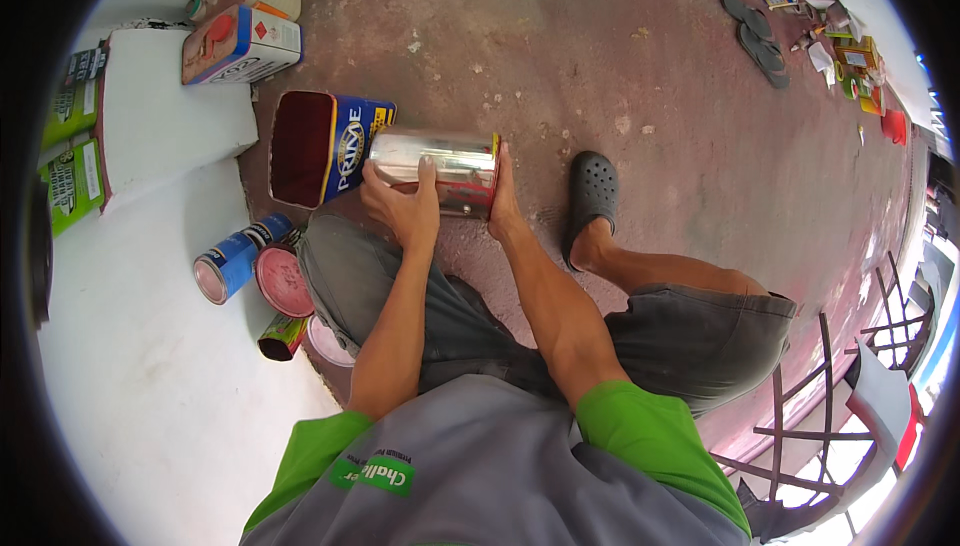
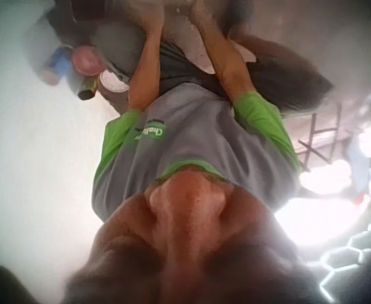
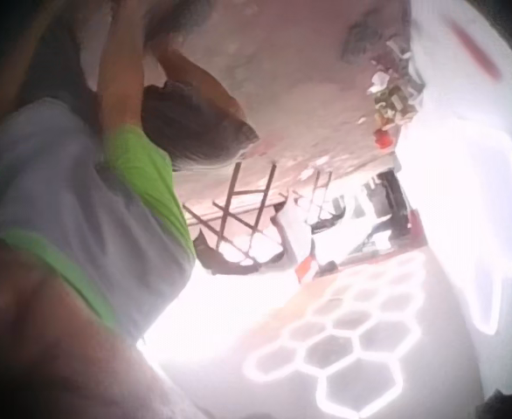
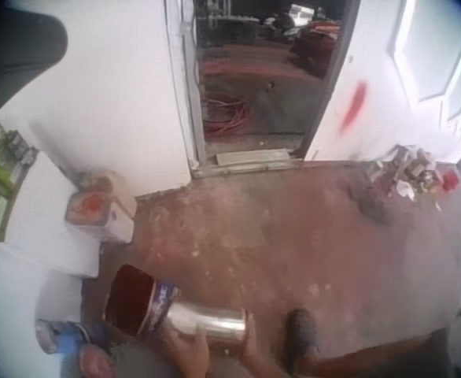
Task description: The person walks into a workshop, picks up a newspaper, and then sits on the floor to mix red paint. They open a paint can, stir the contents, and pour the paint into a rectangular container. They then add thinner from a yellow can and continue mixing.
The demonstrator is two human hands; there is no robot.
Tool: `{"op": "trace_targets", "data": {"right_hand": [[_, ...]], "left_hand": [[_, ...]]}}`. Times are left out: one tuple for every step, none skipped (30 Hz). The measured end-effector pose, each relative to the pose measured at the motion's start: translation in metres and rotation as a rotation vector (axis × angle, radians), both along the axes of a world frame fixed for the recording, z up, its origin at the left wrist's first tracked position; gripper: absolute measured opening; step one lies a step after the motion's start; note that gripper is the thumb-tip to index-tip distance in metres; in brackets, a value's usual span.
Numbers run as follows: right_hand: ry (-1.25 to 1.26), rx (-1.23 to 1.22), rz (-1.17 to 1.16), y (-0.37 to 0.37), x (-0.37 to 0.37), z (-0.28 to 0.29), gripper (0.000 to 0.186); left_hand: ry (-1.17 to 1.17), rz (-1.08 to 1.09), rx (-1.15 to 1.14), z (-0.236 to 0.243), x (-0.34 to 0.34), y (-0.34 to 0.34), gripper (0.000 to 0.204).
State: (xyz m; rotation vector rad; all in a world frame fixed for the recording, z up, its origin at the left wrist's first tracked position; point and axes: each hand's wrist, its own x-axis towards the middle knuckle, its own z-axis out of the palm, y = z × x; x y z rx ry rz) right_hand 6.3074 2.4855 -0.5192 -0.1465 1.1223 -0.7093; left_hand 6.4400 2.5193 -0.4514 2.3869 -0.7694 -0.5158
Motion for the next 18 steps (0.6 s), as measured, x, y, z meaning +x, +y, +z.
{"op": "trace_targets", "data": {"right_hand": [[0.034, -0.006, -0.021, 0.005, -0.003, 0.0, 0.097], [0.057, -0.022, -0.031, 0.002, -0.003, 0.007, 0.097], [0.083, -0.046, -0.048, -0.004, -0.007, 0.009, 0.097], [0.135, -0.042, -0.047, -0.011, -0.024, 0.003, 0.093], [0.246, -0.119, 0.027, -0.023, -0.038, 0.012, 0.092], [0.354, -0.199, 0.106, -0.037, -0.048, 0.031, 0.092], [0.652, -0.299, 0.206, -0.048, -0.06, 0.048, 0.099], [0.896, -0.426, 0.334, -0.055, -0.055, 0.075, 0.105], [1.175, -0.524, 0.442, -0.063, -0.053, 0.103, 0.112], [1.41, -0.646, 0.571, -0.064, -0.043, 0.132, 0.117], [1.494, -0.736, 0.643, -0.064, -0.037, 0.136, 0.119], [1.579, -0.819, 0.73, -0.06, -0.032, 0.137, 0.12], [1.66, -0.901, 0.82, -0.055, -0.028, 0.137, 0.122], [1.665, -0.93, 0.841, -0.049, -0.031, 0.135, 0.122], [1.667, -0.962, 0.863, -0.039, -0.036, 0.129, 0.123], [1.668, -0.994, 0.887, -0.033, -0.043, 0.125, 0.123], [1.649, -0.959, 0.881, -0.027, -0.054, 0.124, 0.124], [1.633, -0.92, 0.866, -0.023, -0.063, 0.124, 0.124]], "left_hand": [[0.017, 0.014, 0.063, 0.008, -0.002, -0.007, 0.102], [0.025, 0.039, 0.115, 0.014, -0.002, -0.013, 0.105], [0.052, 0.04, 0.061, 0.013, -0.006, -0.017, 0.106], [0.08, 0.038, 0.005, 0.012, -0.015, -0.02, 0.107], [0.106, 0.046, -0.037, 0.007, -0.022, -0.015, 0.109], [0.221, 0.09, -0.105, 0.003, -0.031, -0.01, 0.105], [0.325, 0.182, -0.227, -0.012, -0.045, -0.004, 0.108], [0.614, 0.295, -0.305, -0.026, -0.058, 0.005, 0.106], [0.814, 0.334, -0.296, -0.033, -0.067, 0.01, 0.107], [1.012, 0.385, -0.272, -0.039, -0.078, 0.014, 0.108], [1.203, 0.428, -0.222, -0.045, -0.092, 0.014, 0.11], [1.352, 0.482, -0.11, -0.046, -0.102, 0.015, 0.111], [1.494, 0.473, -0.069, -0.049, -0.107, 0.017, 0.112], [1.636, 0.454, -0.016, -0.05, -0.113, 0.018, 0.114], [1.772, 0.372, -0.045, -0.054, -0.107, 0.021, 0.115], [1.905, 0.287, -0.074, -0.057, -0.102, 0.022, 0.117], [1.913, 0.245, -0.047, -0.055, -0.101, 0.023, 0.117], [1.919, 0.195, -0.015, -0.052, -0.096, 0.022, 0.118]]}}
